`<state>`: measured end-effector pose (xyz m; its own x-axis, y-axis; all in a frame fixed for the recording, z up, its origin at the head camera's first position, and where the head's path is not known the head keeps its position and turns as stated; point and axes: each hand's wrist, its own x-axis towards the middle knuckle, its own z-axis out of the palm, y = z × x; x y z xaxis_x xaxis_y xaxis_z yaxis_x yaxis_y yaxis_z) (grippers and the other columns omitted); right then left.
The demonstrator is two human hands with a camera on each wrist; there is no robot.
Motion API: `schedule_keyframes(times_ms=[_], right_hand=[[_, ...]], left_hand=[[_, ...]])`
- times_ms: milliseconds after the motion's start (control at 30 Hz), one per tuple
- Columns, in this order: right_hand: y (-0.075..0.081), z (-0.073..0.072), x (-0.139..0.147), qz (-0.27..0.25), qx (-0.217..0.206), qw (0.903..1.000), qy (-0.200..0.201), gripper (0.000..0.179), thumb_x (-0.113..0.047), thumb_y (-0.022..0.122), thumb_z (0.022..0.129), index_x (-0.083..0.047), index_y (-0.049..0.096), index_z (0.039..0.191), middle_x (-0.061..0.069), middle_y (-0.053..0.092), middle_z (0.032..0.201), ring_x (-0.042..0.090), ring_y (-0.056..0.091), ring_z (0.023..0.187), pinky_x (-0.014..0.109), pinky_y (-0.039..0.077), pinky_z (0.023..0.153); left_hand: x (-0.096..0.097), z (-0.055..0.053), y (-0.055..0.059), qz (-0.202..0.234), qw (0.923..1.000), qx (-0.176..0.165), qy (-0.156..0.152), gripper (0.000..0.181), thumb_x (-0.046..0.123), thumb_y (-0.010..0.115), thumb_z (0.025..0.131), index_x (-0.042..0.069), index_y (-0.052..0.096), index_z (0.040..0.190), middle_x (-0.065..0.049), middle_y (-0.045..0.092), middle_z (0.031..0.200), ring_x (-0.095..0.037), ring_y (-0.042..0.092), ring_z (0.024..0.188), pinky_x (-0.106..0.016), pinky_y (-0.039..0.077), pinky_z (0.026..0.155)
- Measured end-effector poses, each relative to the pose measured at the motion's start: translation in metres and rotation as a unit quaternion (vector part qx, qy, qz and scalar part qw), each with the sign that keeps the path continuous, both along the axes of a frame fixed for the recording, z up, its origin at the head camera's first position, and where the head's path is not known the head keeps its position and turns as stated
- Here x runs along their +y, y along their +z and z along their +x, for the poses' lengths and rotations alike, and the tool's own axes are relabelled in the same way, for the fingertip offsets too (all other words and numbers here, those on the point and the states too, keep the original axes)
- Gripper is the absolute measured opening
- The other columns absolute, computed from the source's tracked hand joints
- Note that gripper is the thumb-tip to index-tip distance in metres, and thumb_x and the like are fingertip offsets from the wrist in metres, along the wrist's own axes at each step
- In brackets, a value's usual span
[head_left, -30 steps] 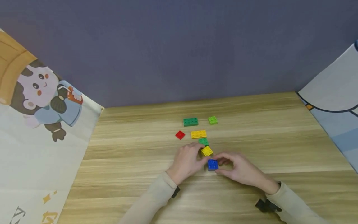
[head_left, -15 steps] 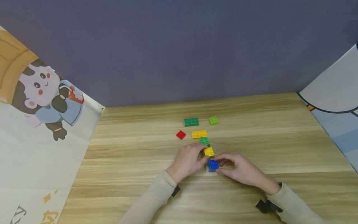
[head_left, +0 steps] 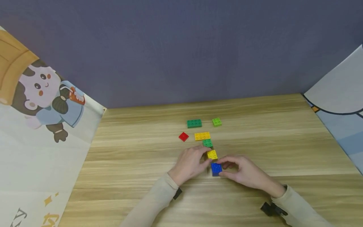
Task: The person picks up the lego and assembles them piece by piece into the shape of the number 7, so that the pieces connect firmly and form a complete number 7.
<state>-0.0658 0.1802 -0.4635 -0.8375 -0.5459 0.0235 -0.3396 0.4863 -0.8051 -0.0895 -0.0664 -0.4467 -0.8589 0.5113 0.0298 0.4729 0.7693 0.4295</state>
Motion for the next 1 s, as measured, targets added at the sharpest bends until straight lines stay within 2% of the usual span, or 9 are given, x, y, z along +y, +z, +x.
schedule_keyframes(times_ms=[333,500,667,833,1000], right_hand=[[0.017,-0.002,0.006,-0.012,0.021,0.9997,0.006,0.032,-0.027,0.084,0.094,-0.015,0.076,0.123,-0.002,0.079,0.112,0.013,0.072,0.093,0.032,0.062,0.081],[0.024,-0.004,0.010,-0.009,0.020,0.9998,-0.004,0.031,-0.025,0.083,0.094,-0.017,0.076,0.123,-0.005,0.078,0.109,0.007,0.070,0.093,0.032,0.062,0.080],[0.030,-0.008,0.013,-0.007,0.036,0.9985,-0.039,0.032,-0.020,0.086,0.092,-0.022,0.076,0.123,-0.011,0.078,0.108,0.004,0.070,0.092,0.034,0.063,0.082],[0.033,-0.012,0.014,-0.011,0.063,0.9968,-0.048,0.033,-0.018,0.086,0.092,-0.020,0.077,0.123,-0.004,0.080,0.114,0.012,0.073,0.095,0.037,0.063,0.083],[0.033,-0.017,0.011,-0.023,0.078,0.9956,-0.047,0.033,-0.015,0.086,0.091,-0.017,0.077,0.123,0.002,0.080,0.119,0.020,0.076,0.100,0.041,0.065,0.087]], left_hand=[[-0.003,-0.001,0.001,0.018,0.9998,-0.011,-0.002,0.039,0.034,0.077,0.100,0.019,0.072,0.136,-0.001,0.077,0.131,-0.005,0.065,0.082,-0.017,0.051,0.071],[-0.004,-0.001,0.002,0.019,0.9995,-0.024,-0.001,0.041,0.032,0.079,0.098,0.019,0.072,0.137,-0.002,0.077,0.133,-0.004,0.059,0.076,-0.014,0.044,0.063],[-0.003,0.000,0.001,0.016,0.9996,-0.023,0.000,0.042,0.037,0.079,0.097,0.018,0.073,0.135,-0.002,0.078,0.128,-0.003,0.055,0.073,-0.016,0.044,0.067],[-0.003,0.000,0.001,0.006,0.9998,-0.017,-0.001,0.043,0.041,0.079,0.097,0.019,0.073,0.133,0.000,0.080,0.121,-0.004,0.053,0.068,-0.020,0.047,0.073],[-0.002,0.000,0.001,-0.001,0.9999,-0.013,0.001,0.044,0.041,0.080,0.096,0.018,0.074,0.133,-0.001,0.080,0.122,-0.004,0.058,0.073,-0.025,0.054,0.079]])
